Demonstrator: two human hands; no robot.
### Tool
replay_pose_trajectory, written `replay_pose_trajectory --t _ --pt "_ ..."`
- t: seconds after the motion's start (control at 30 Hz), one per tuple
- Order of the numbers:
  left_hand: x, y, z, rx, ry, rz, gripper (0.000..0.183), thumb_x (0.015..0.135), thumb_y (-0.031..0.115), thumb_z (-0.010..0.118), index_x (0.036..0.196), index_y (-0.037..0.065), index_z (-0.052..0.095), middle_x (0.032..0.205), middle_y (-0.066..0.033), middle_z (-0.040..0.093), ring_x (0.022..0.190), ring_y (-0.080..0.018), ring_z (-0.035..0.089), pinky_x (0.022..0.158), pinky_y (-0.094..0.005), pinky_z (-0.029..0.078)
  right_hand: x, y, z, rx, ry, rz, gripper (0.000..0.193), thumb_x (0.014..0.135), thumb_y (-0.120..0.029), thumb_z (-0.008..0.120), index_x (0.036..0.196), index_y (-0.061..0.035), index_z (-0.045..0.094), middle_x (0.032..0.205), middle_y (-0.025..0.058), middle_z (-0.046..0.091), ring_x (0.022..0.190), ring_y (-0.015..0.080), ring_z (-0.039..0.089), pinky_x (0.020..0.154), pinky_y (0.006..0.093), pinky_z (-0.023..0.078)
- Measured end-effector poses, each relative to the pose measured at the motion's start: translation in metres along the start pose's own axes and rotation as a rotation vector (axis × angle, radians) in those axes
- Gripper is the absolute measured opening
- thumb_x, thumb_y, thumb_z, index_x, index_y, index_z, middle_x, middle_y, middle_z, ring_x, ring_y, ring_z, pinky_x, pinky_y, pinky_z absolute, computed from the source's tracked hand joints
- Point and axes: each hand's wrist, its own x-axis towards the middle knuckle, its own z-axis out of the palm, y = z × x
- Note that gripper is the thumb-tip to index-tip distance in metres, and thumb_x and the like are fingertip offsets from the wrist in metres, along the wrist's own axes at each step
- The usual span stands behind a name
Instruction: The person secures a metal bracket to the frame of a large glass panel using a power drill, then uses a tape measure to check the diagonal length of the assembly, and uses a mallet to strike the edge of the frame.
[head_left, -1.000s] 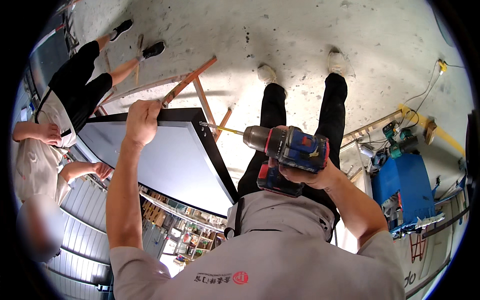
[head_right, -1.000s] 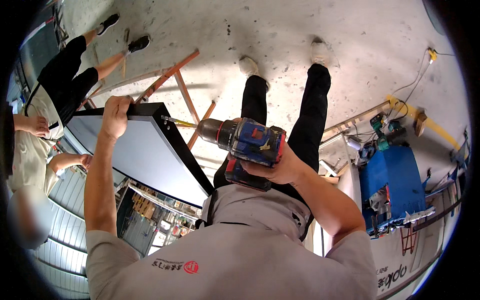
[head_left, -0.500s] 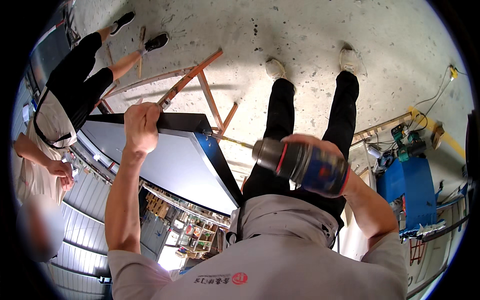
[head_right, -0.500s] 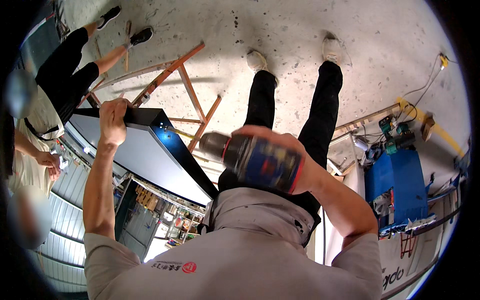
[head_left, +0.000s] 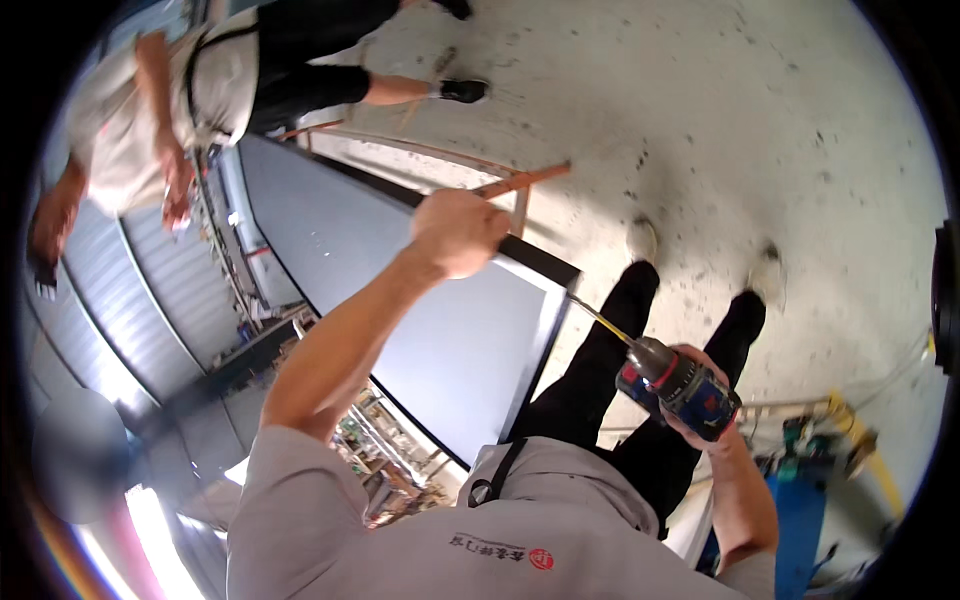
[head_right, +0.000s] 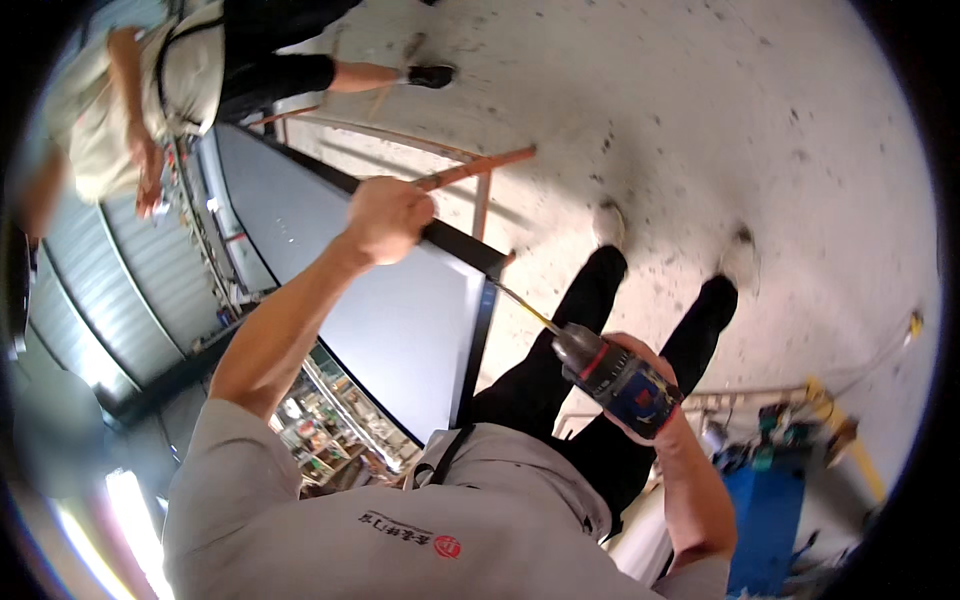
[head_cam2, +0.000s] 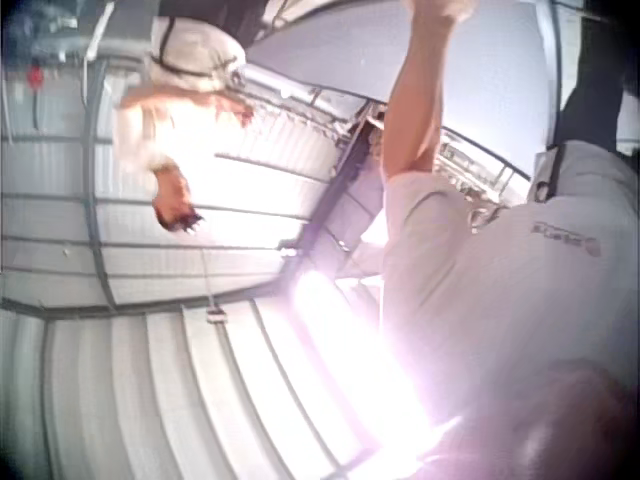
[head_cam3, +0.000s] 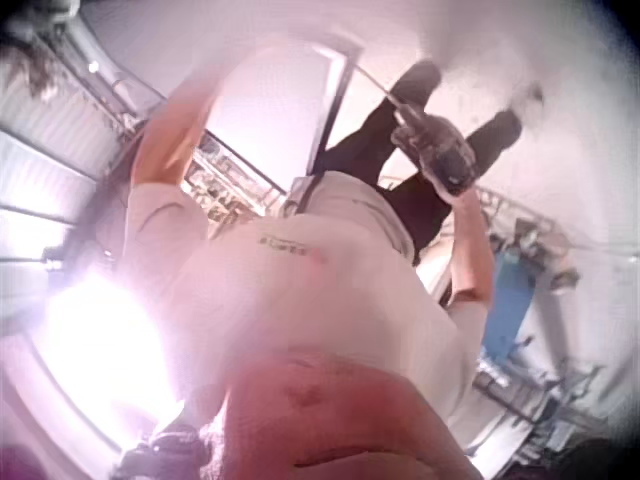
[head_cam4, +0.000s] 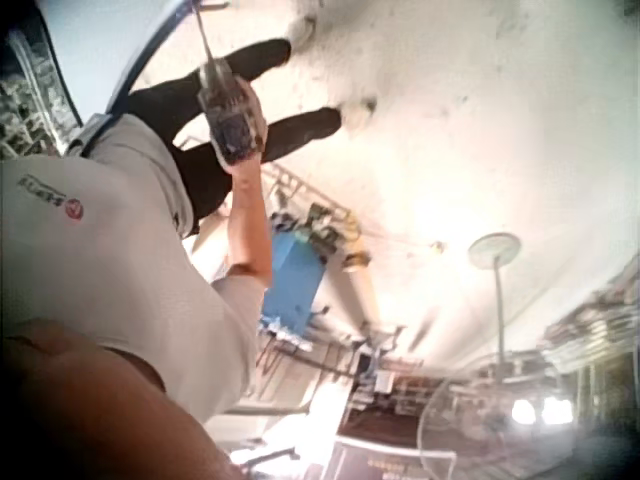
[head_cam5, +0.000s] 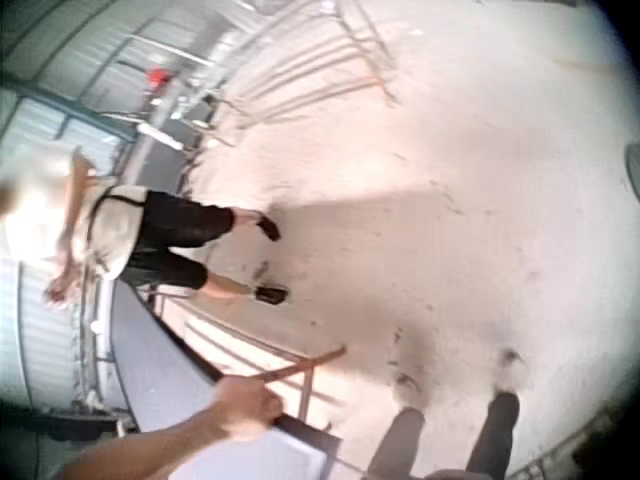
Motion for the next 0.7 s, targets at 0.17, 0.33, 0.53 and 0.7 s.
replay_pose_trajectory --t 0.17,0.33,0.53,0.7 --pt "-0.022 -0.01 -0.011 -0.225 0.008 0.013 0.034 0.091 0.03 0.047 0.067 0.01 0.063 0.075 -0.0093 0.066 0.072 -0.0314 0.064 0.064 -0.044 0.052 -0.013 0.015 0.012 -0.028 0.07 0.121 0.076 0.073 -0.008 0.082 0.138 -0.0072 0.043 0.113 0.009 0.063 0.096 0.0168 0.063 0.083 0.0307 0.052" --pt "-0.045 -0.087 0.041 -0.851 0.918 0.169 0.016 0.084 0.012 0.066 0.094 0.001 0.072 0.102 -0.0131 0.069 0.091 -0.0262 0.065 0.077 -0.0374 0.053 -0.042 -0.021 0.012 0.025 0.293 0.277 0.057 0.067 -0.003 0.076 0.121 -0.0078 0.055 0.102 0.005 0.063 0.086 0.0137 0.061 0.074 0.0286 0.05" --pt "-0.151 -0.307 0.22 -0.91 0.984 -1.085 0.032 0.082 0.021 0.07 0.109 0.005 0.072 0.095 -0.0166 0.073 0.086 -0.023 0.071 0.081 -0.0347 0.053 -0.104 -0.043 0.022 -0.289 0.56 0.389 0.053 0.063 -0.002 0.071 0.115 -0.007 0.06 0.095 0.0005 0.064 0.078 0.0114 0.06 0.069 0.0271 0.05" --pt "-0.162 -0.383 0.262 -0.371 0.727 -0.744 0.021 0.084 0.017 0.062 0.101 0.004 0.065 0.085 -0.0177 0.068 0.083 -0.0371 0.066 0.073 -0.0483 0.053 -0.098 -0.067 0.077 -0.492 0.623 0.363 0.051 0.061 0.001 0.069 0.111 -0.0061 0.064 0.094 0.0011 0.064 0.077 0.0129 0.06 0.071 0.0282 0.049"
